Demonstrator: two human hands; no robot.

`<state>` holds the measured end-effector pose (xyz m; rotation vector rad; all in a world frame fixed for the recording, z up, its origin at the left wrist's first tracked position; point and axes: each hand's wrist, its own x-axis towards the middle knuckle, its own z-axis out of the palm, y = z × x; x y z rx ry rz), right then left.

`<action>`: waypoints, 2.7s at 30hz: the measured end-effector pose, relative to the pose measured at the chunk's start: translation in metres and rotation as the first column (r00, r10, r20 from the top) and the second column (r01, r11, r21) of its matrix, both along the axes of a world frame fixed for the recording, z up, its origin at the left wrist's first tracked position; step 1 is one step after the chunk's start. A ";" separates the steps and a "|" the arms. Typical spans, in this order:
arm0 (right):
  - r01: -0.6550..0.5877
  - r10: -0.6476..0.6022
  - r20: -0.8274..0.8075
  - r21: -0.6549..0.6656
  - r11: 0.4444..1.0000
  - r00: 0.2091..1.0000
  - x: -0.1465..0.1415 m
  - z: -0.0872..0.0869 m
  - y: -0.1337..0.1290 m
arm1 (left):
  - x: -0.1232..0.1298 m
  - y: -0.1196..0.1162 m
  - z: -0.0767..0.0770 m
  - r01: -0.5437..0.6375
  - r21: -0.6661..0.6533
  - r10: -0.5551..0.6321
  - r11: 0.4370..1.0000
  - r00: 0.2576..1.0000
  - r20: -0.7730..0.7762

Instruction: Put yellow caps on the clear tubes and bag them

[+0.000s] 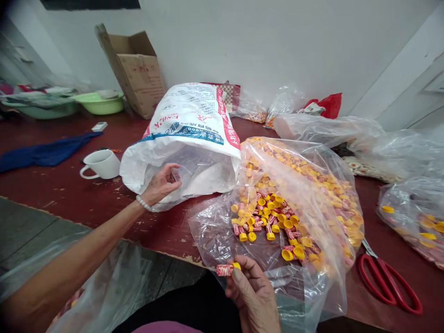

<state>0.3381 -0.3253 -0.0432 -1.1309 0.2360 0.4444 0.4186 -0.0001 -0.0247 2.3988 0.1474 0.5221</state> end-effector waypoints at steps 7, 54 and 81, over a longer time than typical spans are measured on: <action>-0.004 0.011 0.242 -0.029 1.000 0.970 0.003 0.025 0.036 | -0.089 -0.065 0.007 0.162 -0.560 -0.212 0.812 0.977 -0.025; 0.213 0.811 0.318 -0.947 0.242 0.491 0.135 -0.008 0.257 | -0.144 -0.019 -0.029 -0.162 -0.962 0.206 0.221 0.971 -0.117; 0.403 0.340 0.562 -0.805 0.436 0.754 0.075 -0.033 -0.036 | -0.151 -0.115 -0.019 -0.003 -0.887 -0.356 0.463 0.915 -0.189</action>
